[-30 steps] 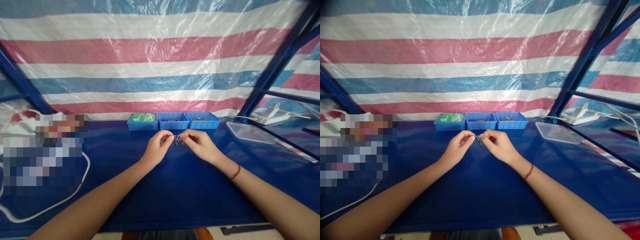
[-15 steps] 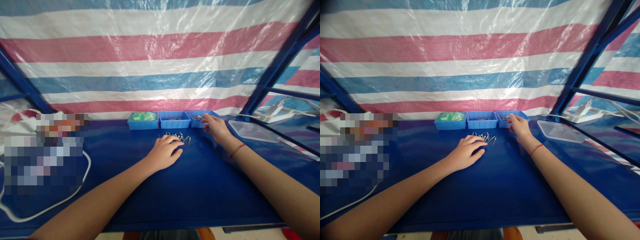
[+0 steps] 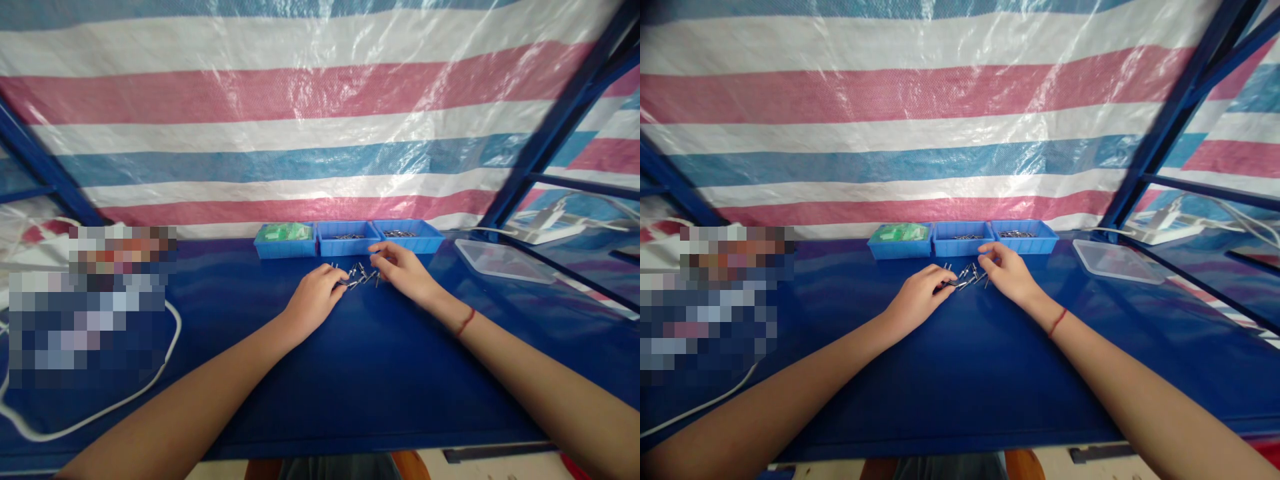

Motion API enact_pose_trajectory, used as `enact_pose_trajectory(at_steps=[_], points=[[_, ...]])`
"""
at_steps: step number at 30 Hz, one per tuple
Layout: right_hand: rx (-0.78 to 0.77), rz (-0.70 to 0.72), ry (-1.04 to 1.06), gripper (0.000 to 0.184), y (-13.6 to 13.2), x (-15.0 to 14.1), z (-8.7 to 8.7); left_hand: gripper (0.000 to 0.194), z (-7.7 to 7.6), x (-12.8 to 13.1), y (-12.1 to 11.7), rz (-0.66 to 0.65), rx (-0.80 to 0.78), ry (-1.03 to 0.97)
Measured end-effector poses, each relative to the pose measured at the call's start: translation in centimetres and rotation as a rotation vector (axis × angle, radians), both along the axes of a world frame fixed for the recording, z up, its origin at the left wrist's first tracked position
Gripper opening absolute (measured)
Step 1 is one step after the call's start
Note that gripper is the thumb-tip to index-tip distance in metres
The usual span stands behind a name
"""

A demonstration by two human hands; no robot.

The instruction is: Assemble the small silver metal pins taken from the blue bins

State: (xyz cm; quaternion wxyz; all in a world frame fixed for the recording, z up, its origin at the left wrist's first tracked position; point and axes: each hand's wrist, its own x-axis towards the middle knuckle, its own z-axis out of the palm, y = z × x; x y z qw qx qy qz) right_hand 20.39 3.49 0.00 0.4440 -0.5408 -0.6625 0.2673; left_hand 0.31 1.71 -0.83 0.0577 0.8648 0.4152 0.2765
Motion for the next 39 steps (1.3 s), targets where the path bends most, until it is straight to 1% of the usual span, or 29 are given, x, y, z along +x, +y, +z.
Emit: enact_pose_trajectory(at_steps=[2, 4, 7, 9, 13, 17, 20, 24, 26, 28, 32, 37, 39], points=[[0.015, 0.014, -0.040, 0.028, -0.3, -0.2, -0.1, 0.021, -0.1, -0.1, 0.0, 0.070, 0.024, 0.017], [0.015, 0.029, -0.061, 0.028, -0.5, -0.4, -0.1, 0.022, -0.1, -0.2, 0.0, 0.115, 0.026, 0.063], [0.007, 0.050, -0.090, 0.026, -0.7, -0.7, -0.3, 0.020, -0.1, -0.4, 0.1, 0.096, 0.009, 0.109], [0.011, 0.069, -0.113, 0.025, -0.8, -0.9, -0.3, 0.021, -0.1, -0.4, 0.1, 0.078, 0.013, 0.104], [0.052, 0.153, -0.160, 0.023, -1.5, -1.4, -0.3, 0.019, 0.1, -0.5, -0.1, 0.074, 0.046, -0.055], [0.179, 0.247, -0.251, 0.020, -2.4, -1.9, 0.1, 0.013, 0.5, -0.3, -0.5, 0.020, 0.055, -0.249], [0.241, 0.312, -0.274, 0.019, -2.9, -2.2, 0.6, 0.010, 0.7, 0.0, -1.1, -0.019, -0.014, -0.400], [0.220, 0.352, -0.229, 0.022, -3.3, -2.4, 0.9, 0.013, 0.8, 0.4, -1.8, -0.005, -0.177, -0.565], [0.215, 0.363, -0.208, 0.023, -3.4, -2.5, 1.0, 0.015, 0.9, 0.5, -2.0, -0.007, -0.230, -0.609], [0.219, 0.372, -0.201, 0.023, -3.5, -2.5, 1.1, 0.015, 0.9, 0.5, -2.1, -0.019, -0.250, -0.621], [0.216, 0.369, -0.196, 0.022, -3.7, -2.7, 1.2, 0.014, 1.0, 0.5, -2.2, -0.022, -0.238, -0.626], [0.153, 0.326, -0.142, 0.020, -3.6, -2.8, 0.8, 0.016, 0.9, 0.5, -2.0, -0.035, -0.226, -0.685], [0.166, 0.290, -0.124, 0.020, -3.5, -2.8, 0.7, 0.016, 0.8, 0.4, -1.9, -0.026, -0.225, -0.690]])
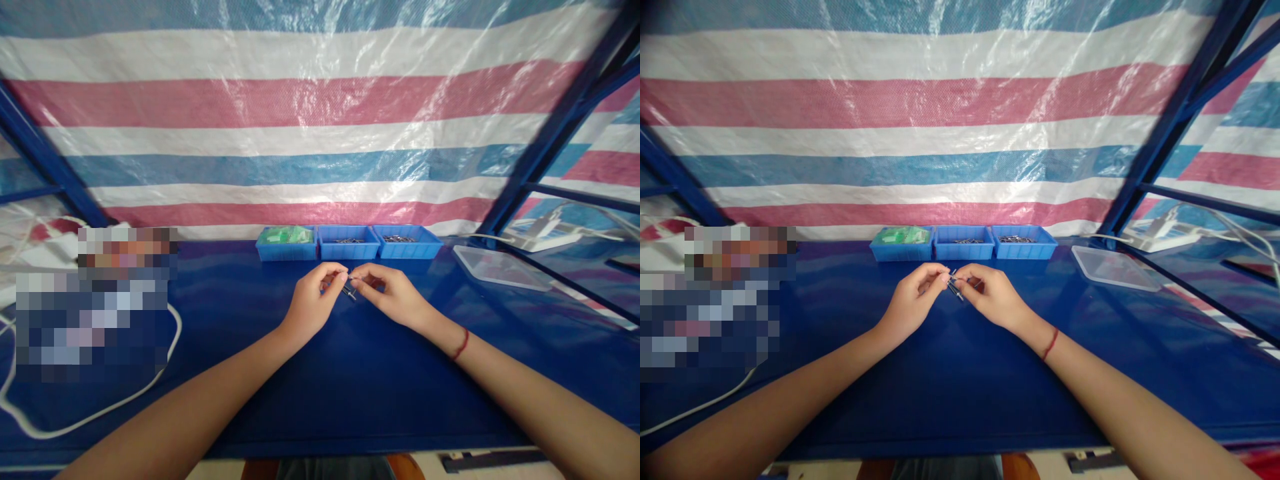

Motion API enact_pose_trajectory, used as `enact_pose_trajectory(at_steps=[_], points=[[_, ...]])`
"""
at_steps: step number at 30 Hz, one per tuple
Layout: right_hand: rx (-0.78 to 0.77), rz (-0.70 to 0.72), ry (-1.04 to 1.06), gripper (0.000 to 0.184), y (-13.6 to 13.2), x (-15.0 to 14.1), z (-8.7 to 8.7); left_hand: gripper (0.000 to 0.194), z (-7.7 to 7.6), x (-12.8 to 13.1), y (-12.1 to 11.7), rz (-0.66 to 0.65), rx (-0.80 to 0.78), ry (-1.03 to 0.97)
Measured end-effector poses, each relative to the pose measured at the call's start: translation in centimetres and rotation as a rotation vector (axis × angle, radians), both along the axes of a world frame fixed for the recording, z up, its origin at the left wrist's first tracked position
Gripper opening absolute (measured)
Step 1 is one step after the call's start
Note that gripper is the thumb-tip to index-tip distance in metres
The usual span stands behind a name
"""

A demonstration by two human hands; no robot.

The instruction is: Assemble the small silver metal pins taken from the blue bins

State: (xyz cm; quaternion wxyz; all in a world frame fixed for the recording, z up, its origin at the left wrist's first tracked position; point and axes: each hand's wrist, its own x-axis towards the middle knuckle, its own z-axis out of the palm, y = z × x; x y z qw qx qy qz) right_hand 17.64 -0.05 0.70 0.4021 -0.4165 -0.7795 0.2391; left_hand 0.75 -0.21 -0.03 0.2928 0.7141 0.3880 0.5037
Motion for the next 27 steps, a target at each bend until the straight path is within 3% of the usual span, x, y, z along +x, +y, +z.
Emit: enact_pose_trajectory(at_steps=[8, 12, 14, 16, 18, 21, 23, 27], points=[[0.211, -0.137, 0.054, 0.015, -1.4, -0.2, 1.2, 0.016, -0.1, -0.1, 0.1, 0.007, -0.011, 0.087], [0.184, -0.159, 0.023, 0.016, -1.6, -0.6, 1.4, 0.017, 0.0, 0.1, -0.1, -0.016, 0.022, 0.106], [0.097, -0.155, 0.085, 0.019, -0.9, -0.4, 1.2, 0.019, 0.0, 0.1, 0.0, 0.003, 0.010, 0.107], [0.025, -0.212, 0.222, 0.020, 0.4, 0.4, 0.8, 0.033, -0.1, 0.0, 0.2, 0.038, 0.006, 0.138], [0.002, -0.356, 0.365, 0.018, 2.2, 1.7, 0.4, 0.042, -0.3, -0.2, 0.4, 0.061, 0.038, 0.255], [-0.017, -0.625, 0.470, 0.020, 4.8, 4.4, 0.0, 0.028, -0.6, -0.4, 0.6, 0.056, 0.120, 0.533], [-0.034, -0.733, 0.480, 0.021, 6.1, 6.1, -0.2, 0.026, -0.8, -0.5, 0.5, 0.038, 0.170, 0.679], [-0.092, -0.729, 0.516, 0.026, 7.1, 7.6, -0.7, 0.028, -0.9, -0.5, 0.3, 0.000, 0.224, 0.817]])
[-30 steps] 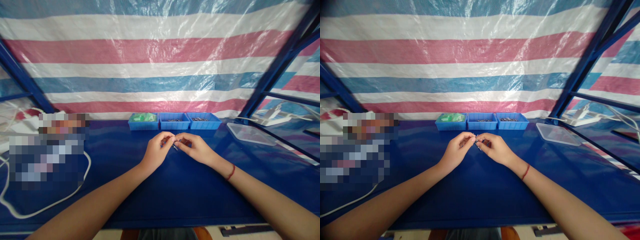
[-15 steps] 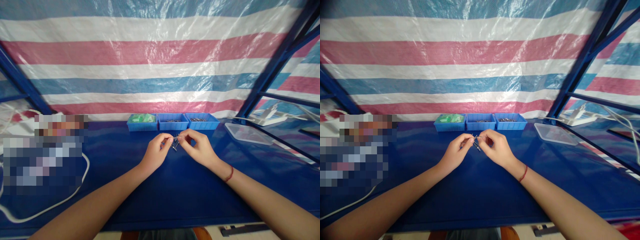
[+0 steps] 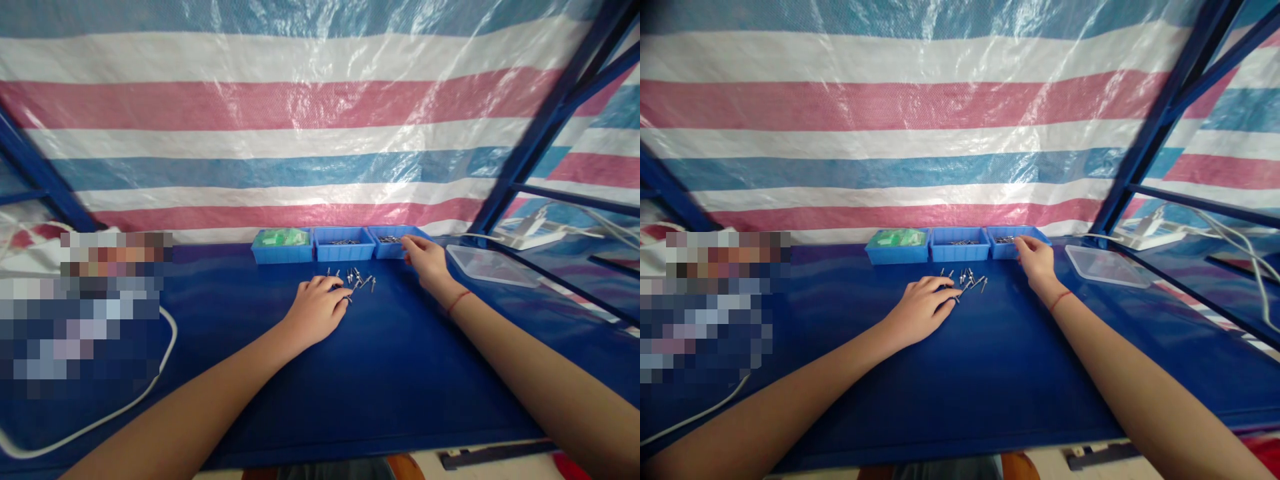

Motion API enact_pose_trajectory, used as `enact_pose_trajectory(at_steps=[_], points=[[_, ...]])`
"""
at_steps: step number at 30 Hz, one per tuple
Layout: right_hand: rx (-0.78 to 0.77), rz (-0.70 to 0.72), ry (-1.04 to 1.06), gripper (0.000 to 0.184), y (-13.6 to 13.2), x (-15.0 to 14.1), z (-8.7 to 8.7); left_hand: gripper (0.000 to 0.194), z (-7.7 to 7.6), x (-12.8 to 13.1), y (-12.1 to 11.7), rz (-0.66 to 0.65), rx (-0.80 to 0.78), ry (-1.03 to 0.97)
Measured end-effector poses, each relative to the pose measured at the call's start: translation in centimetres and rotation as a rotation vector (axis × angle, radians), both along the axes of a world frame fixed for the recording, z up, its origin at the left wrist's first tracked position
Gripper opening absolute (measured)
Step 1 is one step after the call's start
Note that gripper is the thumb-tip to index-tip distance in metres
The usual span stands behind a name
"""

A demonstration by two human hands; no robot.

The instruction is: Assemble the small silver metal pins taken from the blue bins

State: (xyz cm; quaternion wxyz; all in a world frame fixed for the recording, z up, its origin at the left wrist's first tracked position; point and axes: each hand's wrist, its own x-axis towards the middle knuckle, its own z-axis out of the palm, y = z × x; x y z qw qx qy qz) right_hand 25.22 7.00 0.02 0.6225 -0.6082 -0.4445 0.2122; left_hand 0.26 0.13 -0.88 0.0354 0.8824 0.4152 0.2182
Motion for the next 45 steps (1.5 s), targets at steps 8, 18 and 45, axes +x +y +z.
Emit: enact_pose_trajectory(at_steps=[8, 18, 45], points=[[0.005, 0.173, -0.168, 0.023, -1.7, -2.2, 0.3, 0.021, 0.2, -0.1, -0.2, -0.006, 0.016, -0.055], [-0.188, 0.928, -0.106, 0.029, -7.1, -8.0, 1.5, 0.024, 1.1, -0.2, -0.5, -0.033, 0.140, -0.318], [-0.152, 0.926, 0.206, 0.025, -7.5, -8.6, 1.3, 0.017, 0.5, 0.1, 0.4, -0.010, -0.222, -0.863]])
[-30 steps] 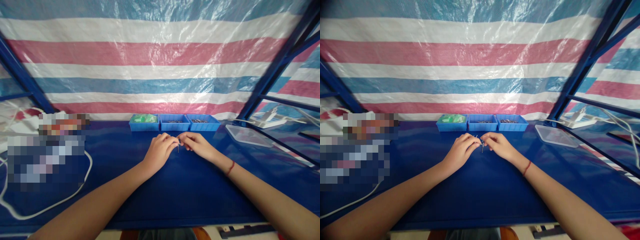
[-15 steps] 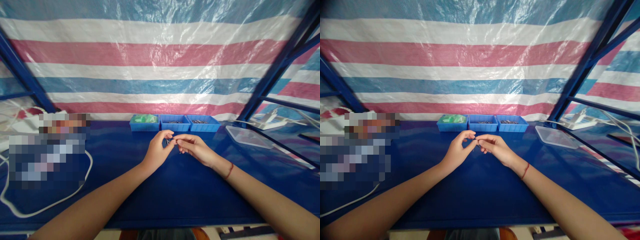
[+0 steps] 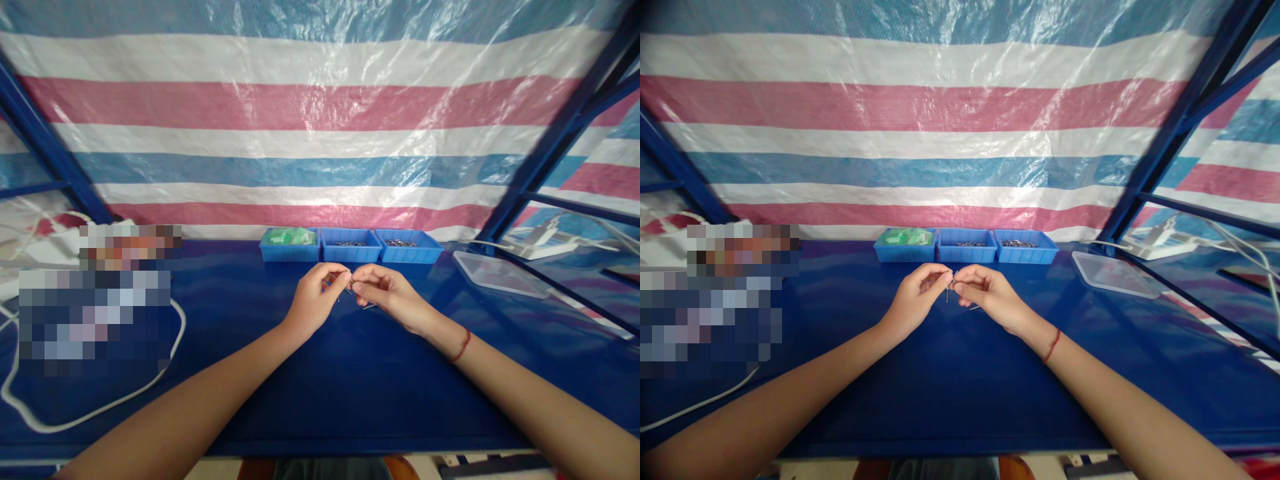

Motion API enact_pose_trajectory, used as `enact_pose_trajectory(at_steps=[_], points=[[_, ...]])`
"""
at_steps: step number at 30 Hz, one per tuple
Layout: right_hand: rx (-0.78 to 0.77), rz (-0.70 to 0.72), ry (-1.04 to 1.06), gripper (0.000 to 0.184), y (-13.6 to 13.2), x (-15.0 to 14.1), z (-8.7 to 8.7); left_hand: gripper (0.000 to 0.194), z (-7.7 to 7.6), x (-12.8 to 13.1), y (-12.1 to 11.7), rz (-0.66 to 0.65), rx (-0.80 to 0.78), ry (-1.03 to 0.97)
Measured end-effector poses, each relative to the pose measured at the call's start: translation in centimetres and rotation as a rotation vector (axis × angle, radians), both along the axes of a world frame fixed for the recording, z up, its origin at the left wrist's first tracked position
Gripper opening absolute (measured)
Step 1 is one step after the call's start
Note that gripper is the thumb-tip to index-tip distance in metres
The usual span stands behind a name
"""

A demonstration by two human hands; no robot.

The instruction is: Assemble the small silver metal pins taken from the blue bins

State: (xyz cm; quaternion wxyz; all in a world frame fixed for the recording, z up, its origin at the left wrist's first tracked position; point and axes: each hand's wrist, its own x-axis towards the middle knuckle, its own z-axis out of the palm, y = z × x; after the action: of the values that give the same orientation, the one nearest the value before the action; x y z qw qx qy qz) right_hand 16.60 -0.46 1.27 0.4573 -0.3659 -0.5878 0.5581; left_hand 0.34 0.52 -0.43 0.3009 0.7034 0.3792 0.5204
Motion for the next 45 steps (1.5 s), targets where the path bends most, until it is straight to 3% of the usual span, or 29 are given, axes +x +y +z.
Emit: enact_pose_trajectory(at_steps=[7, 10, 15, 22, 24, 27, 29, 31, 33, 35, 40, 43, 45], points=[[0.024, 0.017, -0.170, 0.024, 0.0, 0.2, 0.1, 0.016, 0.4, 0.0, -0.2, 0.016, 0.011, -0.020], [0.066, -0.066, -0.142, 0.024, 0.1, 0.2, 0.1, 0.015, 0.5, 0.1, -0.2, 0.024, -0.008, -0.025], [0.285, -0.235, -0.140, 0.024, -0.1, 0.2, 0.5, 0.015, 0.4, 0.1, -0.1, -0.030, -0.081, 0.018], [0.571, -0.317, -0.410, 0.017, -1.2, 0.7, 1.1, 0.018, 0.3, 0.1, -0.3, -0.076, -0.047, 0.060], [0.547, -0.287, -0.441, 0.020, -1.1, 0.8, 1.3, 0.020, 0.3, 0.1, -0.3, -0.053, -0.041, 0.054], [0.376, -0.291, -0.367, 0.028, -0.2, 1.2, 1.4, 0.020, 0.3, 0.1, -0.2, 0.015, -0.032, 0.078], [0.223, -0.409, -0.264, 0.031, 1.0, 1.9, 1.3, 0.021, 0.4, 0.2, -0.4, 0.013, 0.028, 0.162], [0.098, -0.587, -0.166, 0.031, 2.6, 3.2, 0.8, 0.019, 0.5, 0.2, -0.8, -0.071, 0.141, 0.321], [0.017, -0.755, -0.090, 0.030, 4.2, 4.9, 0.3, 0.020, 0.5, 0.4, -1.3, -0.180, 0.262, 0.506], [-0.018, -0.834, -0.026, 0.028, 5.6, 6.6, 0.0, 0.024, 0.4, 0.6, -1.7, -0.239, 0.349, 0.652], [-0.111, -0.762, 0.111, 0.017, 6.6, 8.4, 0.1, 0.020, 0.1, 1.0, -2.4, -0.278, 0.414, 0.794], [-0.184, -0.695, 0.177, 0.010, 5.7, 7.6, 0.6, 0.019, 0.3, 1.0, -2.4, -0.252, 0.398, 0.795], [-0.150, -0.594, 0.112, 0.013, 4.7, 6.4, 0.7, 0.019, 0.5, 0.9, -2.3, -0.202, 0.365, 0.762]])
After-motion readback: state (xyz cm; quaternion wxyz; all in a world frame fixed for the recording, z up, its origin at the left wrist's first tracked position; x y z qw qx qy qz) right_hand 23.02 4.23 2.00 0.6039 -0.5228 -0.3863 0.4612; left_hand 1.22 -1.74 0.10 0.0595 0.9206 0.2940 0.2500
